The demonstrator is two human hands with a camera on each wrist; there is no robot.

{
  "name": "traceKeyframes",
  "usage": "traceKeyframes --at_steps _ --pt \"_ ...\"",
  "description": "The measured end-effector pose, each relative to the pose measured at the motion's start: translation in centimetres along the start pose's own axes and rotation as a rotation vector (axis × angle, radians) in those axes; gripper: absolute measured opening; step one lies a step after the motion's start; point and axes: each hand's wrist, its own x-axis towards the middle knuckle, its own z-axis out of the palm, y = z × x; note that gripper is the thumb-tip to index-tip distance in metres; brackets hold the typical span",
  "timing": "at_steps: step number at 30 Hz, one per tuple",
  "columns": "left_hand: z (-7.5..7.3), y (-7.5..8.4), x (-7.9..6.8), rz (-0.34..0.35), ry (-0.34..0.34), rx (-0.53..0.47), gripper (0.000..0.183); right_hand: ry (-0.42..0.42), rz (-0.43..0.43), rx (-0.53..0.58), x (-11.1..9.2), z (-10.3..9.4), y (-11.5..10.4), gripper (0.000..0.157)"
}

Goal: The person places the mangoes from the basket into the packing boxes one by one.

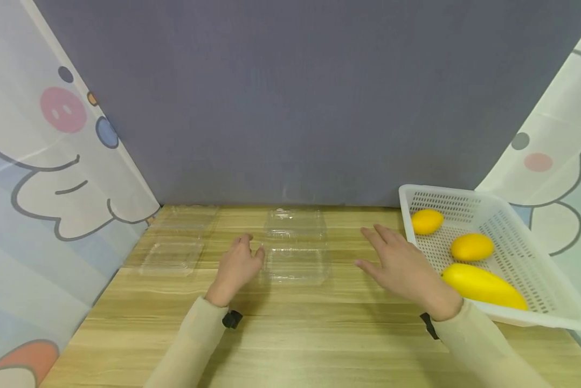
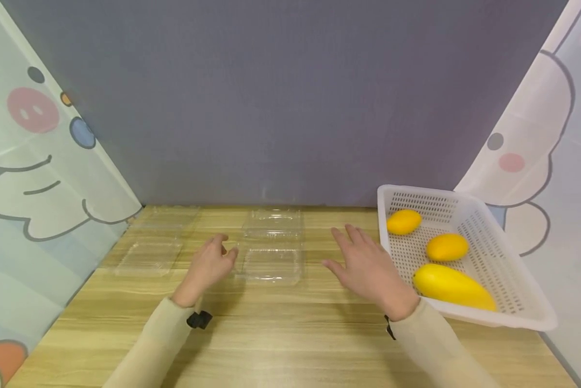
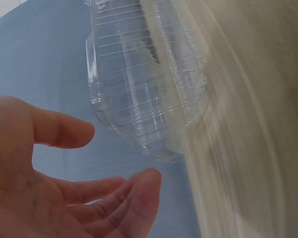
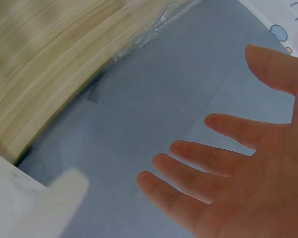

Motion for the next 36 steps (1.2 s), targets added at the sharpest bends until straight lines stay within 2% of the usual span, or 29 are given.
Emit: traceKeyframes --at_steps 6,15,25,31,36 --pt "0.0 -0.4 0.4 -0.065 -0.078 -0.115 0.055 0.000 -0.016 -0.038 0.1 -0.6 0.2 0.069" --pt "-0.1 -0.7 0.7 -0.086 -0.118 -0.165 0.049 -0.029 -0.009 -0.068 0.3 -1.9 0.1 0.070" --pt "0.2 -1.3 1.0 -0.079 -0.112 -0.187 0.041 -0.042 -0.006 -0.130 -0.2 -2.9 0.6 0.069" --pt "0.4 -1.5 1.1 -0.086 -0.123 -0.266 0.039 -0.039 0.019 -0.194 -0.5 -4.0 1.3 0.068" --pt "0.6 -1.7 1.3 -0.097 -0.145 -0.371 0.037 -0.030 0.031 -0.206 -0.3 -4.5 2.0 0.068"
